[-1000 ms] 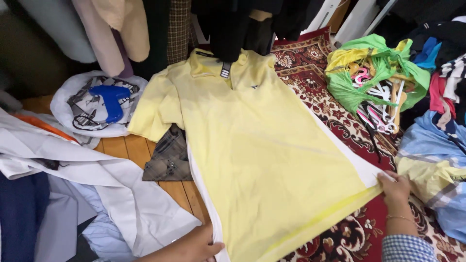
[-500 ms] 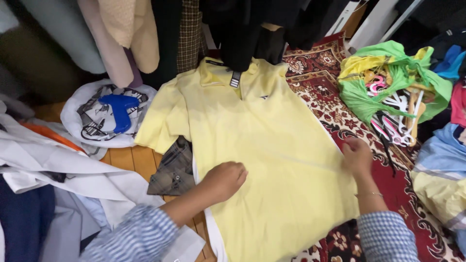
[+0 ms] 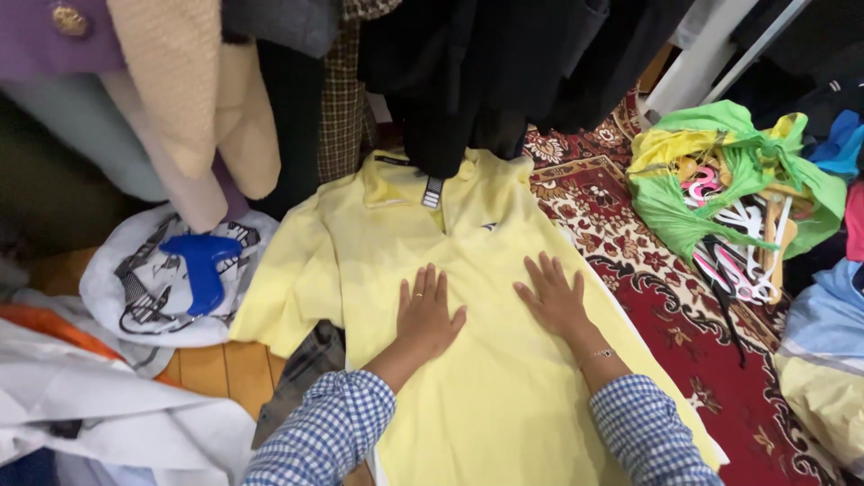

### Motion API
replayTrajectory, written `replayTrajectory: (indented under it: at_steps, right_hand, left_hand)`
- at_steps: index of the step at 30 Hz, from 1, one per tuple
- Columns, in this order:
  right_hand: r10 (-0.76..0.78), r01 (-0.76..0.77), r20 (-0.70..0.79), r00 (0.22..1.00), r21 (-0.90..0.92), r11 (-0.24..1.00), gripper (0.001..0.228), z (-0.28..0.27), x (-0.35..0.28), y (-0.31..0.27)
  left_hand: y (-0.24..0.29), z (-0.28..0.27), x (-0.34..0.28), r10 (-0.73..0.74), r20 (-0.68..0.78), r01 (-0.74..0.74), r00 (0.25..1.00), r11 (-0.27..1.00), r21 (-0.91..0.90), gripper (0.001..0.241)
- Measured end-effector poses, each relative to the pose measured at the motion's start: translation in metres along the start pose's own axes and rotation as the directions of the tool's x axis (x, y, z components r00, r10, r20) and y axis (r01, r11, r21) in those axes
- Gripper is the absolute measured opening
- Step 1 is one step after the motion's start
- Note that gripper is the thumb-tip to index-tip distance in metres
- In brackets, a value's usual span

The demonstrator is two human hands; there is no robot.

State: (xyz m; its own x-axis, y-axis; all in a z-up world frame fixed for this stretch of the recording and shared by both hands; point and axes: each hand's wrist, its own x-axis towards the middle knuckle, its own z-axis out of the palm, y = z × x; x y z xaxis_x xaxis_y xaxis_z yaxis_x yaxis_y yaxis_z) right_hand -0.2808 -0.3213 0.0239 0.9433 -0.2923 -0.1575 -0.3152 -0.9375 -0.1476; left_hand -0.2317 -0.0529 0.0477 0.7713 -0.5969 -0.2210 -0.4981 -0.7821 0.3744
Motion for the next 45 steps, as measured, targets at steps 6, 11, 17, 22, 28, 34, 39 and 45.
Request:
replayTrajectory:
  at_steps: [6,11,17,22,28,34,39,45]
  right_hand:
    - [0.001,-0.006,-0.197,0.98,-0.026,1.0,0.059,0.006,0.059,0.012]
    - [0.099,0.006,-0.423,0.901,0.24,0.971,0.028,0.028,0.153,0.094]
    - [0.485,-0.385,-0.079,0.871,0.502,0.774,0.054,-0.003,0.161,0.142]
    - [0.58,-0.481,0.108,0.808,0.689,0.542,0.066,0.002,0.171,0.153]
    - [0.498,-0.323,-0.216,0.84,0.539,0.778,0.032,0.019,0.214,0.197]
    - [0.494,0.016,-0.208,0.844,0.93,0.366,0.04,-0.053,0.172,0.128]
    - [0.443,-0.384,0.094,0.892,0.675,0.63,0.065,-0.134,0.069,-0.017]
    - [-0.387,0.442,-0.487,0.783,-0.003,0.897,0.026,0.031,0.187,0.05]
  left_hand:
    - [-0.015,0.009,0.05,-0.038,-0.069,0.039,0.997,0.999,0.014,0.077]
    - [-0.018,-0.002,0.053,-0.055,-0.076,0.055,0.996,0.998,0.002,0.078]
    - [-0.017,-0.007,0.048,-0.048,-0.093,0.047,0.995,0.999,-0.014,0.078]
    - [-0.019,0.002,0.054,-0.037,-0.135,0.033,0.99,0.999,-0.034,0.077]
    - [-0.033,0.049,0.073,0.114,-0.617,-0.122,0.778,0.992,0.031,0.065]
    - [-0.039,0.076,0.093,0.4,-0.829,-0.318,0.391,0.904,0.286,0.039]
    - [-0.028,0.058,0.066,0.421,-0.308,-0.428,0.853,0.902,0.049,0.072]
    - [-0.025,0.032,0.068,0.341,-0.115,-0.346,0.933,0.938,-0.02,0.075]
